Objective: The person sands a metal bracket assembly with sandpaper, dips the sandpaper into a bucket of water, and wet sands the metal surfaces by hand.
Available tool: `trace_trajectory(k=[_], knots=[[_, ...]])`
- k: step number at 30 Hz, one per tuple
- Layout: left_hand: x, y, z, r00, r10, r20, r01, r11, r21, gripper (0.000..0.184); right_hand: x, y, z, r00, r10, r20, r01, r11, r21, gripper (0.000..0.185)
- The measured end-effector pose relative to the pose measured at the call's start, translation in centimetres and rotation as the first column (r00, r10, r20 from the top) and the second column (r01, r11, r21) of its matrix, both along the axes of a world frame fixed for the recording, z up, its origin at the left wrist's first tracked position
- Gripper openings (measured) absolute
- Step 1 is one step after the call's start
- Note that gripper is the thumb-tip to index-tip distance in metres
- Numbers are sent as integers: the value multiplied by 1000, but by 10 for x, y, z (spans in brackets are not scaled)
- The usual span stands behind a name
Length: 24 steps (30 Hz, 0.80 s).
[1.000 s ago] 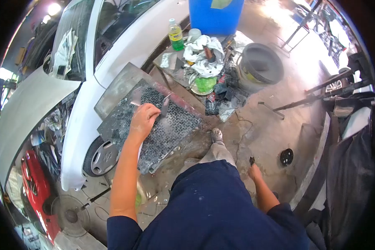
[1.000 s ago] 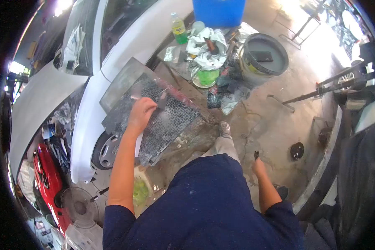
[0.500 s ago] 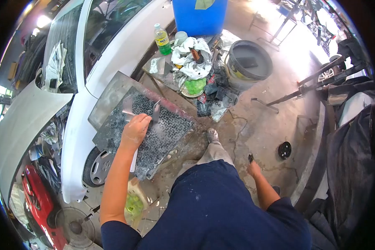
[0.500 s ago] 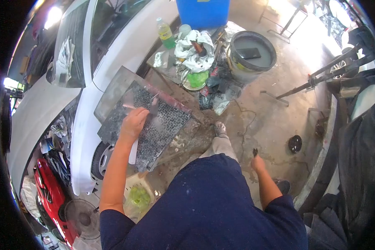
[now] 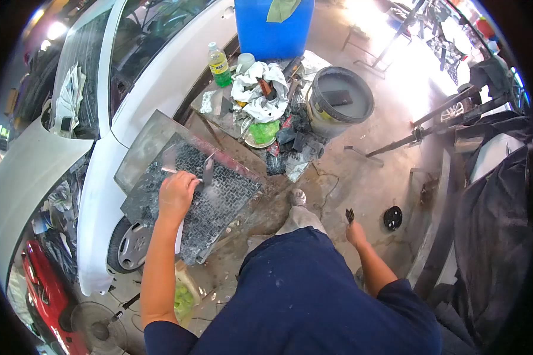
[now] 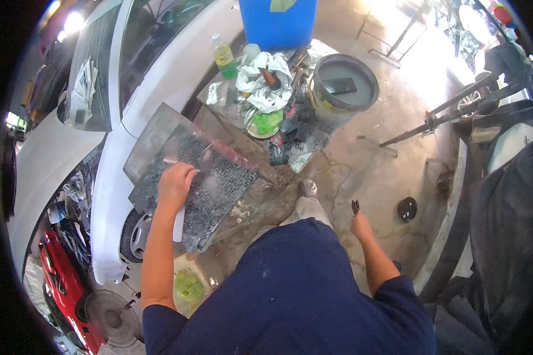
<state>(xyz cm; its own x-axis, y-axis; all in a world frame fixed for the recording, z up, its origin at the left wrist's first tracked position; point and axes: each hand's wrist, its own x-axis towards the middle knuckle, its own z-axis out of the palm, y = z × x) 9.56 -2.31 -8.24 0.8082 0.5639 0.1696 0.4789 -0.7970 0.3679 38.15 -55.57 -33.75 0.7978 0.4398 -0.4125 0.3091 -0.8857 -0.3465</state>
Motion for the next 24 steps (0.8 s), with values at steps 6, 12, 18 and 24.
trace_trajectory(k=[6, 12, 18, 24], knots=[[9, -15, -6, 992, 126, 22, -127, 973, 191, 12, 70, 125, 72, 994, 104, 24, -106, 969, 222, 31], [23, -34, -10, 930, 367, -26, -363, 927, 93, 13, 134, 247, 86, 940, 340, 23, -337, 918, 210, 47], [42, -46, -7, 826, 562, -50, -564, 824, -56, 17, 185, 307, 81, 843, 534, 72, -538, 829, 155, 74], [44, -44, -10, 748, 659, -79, -662, 733, -154, 14, 230, 259, 94, 647, 749, -141, -729, 662, 173, 56]])
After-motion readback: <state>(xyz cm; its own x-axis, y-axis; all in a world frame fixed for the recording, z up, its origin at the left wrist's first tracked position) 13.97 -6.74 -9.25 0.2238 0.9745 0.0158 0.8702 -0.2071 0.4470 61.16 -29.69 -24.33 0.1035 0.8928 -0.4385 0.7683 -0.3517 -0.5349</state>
